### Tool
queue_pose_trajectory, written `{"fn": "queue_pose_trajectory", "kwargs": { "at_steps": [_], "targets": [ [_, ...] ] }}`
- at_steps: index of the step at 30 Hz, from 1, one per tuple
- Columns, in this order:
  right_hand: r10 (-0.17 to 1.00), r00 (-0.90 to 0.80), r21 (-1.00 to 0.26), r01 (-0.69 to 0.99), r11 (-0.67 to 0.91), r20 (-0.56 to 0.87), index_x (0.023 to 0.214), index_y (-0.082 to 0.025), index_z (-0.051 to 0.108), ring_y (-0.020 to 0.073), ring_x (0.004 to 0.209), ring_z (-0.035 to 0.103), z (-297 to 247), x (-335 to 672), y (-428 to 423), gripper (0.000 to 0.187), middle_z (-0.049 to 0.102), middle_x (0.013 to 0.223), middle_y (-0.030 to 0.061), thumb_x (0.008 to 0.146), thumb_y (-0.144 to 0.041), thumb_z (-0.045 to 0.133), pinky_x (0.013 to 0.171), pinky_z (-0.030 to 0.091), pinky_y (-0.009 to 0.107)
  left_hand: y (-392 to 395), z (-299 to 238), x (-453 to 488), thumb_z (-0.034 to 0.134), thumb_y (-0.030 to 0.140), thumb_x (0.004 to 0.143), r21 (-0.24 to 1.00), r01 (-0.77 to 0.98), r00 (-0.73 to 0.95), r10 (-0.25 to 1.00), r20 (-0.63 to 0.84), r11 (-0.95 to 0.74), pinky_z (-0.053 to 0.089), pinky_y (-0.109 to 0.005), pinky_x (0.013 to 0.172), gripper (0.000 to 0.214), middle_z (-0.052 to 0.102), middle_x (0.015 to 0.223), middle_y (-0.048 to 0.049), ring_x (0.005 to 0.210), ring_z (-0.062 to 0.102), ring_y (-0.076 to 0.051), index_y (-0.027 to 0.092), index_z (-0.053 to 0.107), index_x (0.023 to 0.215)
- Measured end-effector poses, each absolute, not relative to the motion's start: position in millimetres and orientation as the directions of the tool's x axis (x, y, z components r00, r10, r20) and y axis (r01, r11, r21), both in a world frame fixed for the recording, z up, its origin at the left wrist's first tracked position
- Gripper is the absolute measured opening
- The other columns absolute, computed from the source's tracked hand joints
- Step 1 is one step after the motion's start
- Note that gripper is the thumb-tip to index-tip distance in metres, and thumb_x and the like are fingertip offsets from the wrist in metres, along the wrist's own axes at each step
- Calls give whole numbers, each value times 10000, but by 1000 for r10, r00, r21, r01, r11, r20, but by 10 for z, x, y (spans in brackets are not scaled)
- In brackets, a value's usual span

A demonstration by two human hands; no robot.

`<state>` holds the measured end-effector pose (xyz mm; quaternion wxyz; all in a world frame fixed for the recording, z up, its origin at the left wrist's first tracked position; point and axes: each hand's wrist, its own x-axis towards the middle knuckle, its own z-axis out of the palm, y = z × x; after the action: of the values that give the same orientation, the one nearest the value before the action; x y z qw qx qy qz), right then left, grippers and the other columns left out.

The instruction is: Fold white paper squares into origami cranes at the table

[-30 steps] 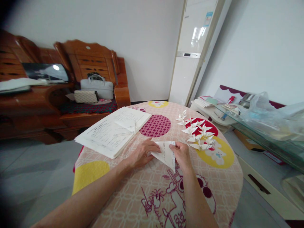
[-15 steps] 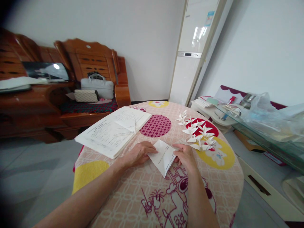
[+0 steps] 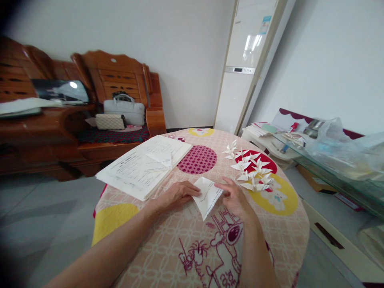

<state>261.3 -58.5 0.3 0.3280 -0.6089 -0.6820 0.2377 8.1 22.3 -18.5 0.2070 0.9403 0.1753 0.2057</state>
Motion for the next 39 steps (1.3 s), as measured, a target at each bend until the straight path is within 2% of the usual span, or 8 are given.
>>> {"fn": "queue_pose_trajectory", "kwargs": {
  "at_steps": [3,6,11,18,22,25,30,39],
  "targets": [
    [956,-130,-600,754,266,262,1112,-261,730,283,1330,423,4,2540,-548,569,396,1508,50,650,-3,518,1079,363,450,232,-164,69,512,147,890,464,231,849,410,333,-855,466,-264,923,260,700,1114,-63,1048,635,-175,219,708,1045],
    [932,-193,-522,785,334,306,1014,-283,768,288,1367,363,-15,2516,-540,428,463,1464,25,736,-52,538,1118,294,487,238,-135,41,516,94,862,469,226,855,405,325,-854,462,-275,944,291,700,1128,-68,1075,631,-180,211,716,1036],
    [936,-307,-484,802,350,169,876,-257,799,298,1208,534,-32,2593,-597,266,701,1175,52,781,-131,585,1029,393,468,212,-76,-7,547,97,841,536,262,857,449,253,-803,477,-268,909,243,720,1071,-79,1017,652,-181,178,731,976],
    [953,-286,-624,728,285,102,770,-238,790,217,836,662,92,2562,-647,186,758,880,50,719,-163,628,805,478,322,151,40,34,559,145,811,607,365,851,517,90,-706,460,-212,755,177,722,878,-40,807,648,-146,163,735,823],
    [957,-290,-653,725,221,1,780,-205,787,207,768,637,211,2492,-666,176,732,790,37,718,-158,629,723,443,281,159,69,29,563,114,765,600,431,823,567,46,-674,424,-201,684,151,686,797,-26,736,614,-132,142,710,745],
    [964,-263,-688,707,164,-40,763,-192,776,179,694,608,208,2472,-667,181,710,749,20,721,-148,606,638,410,248,149,62,24,582,111,739,635,416,819,572,49,-651,414,-198,699,171,688,851,-22,771,608,-131,151,714,840],
    [984,-171,-668,739,89,-58,574,-160,644,117,546,454,96,2498,-628,213,524,544,-38,763,-223,570,506,275,227,112,15,65,567,272,817,668,432,788,614,47,-606,346,-205,584,162,619,705,11,647,533,-108,149,671,800],
    [998,-23,-641,767,-16,-52,546,-168,516,103,522,372,-36,2457,-531,268,368,506,-57,778,-302,530,496,229,234,119,-49,186,519,333,841,541,689,580,814,-13,-482,279,-247,549,286,560,595,4,570,469,-114,149,644,661]
  ]
}}
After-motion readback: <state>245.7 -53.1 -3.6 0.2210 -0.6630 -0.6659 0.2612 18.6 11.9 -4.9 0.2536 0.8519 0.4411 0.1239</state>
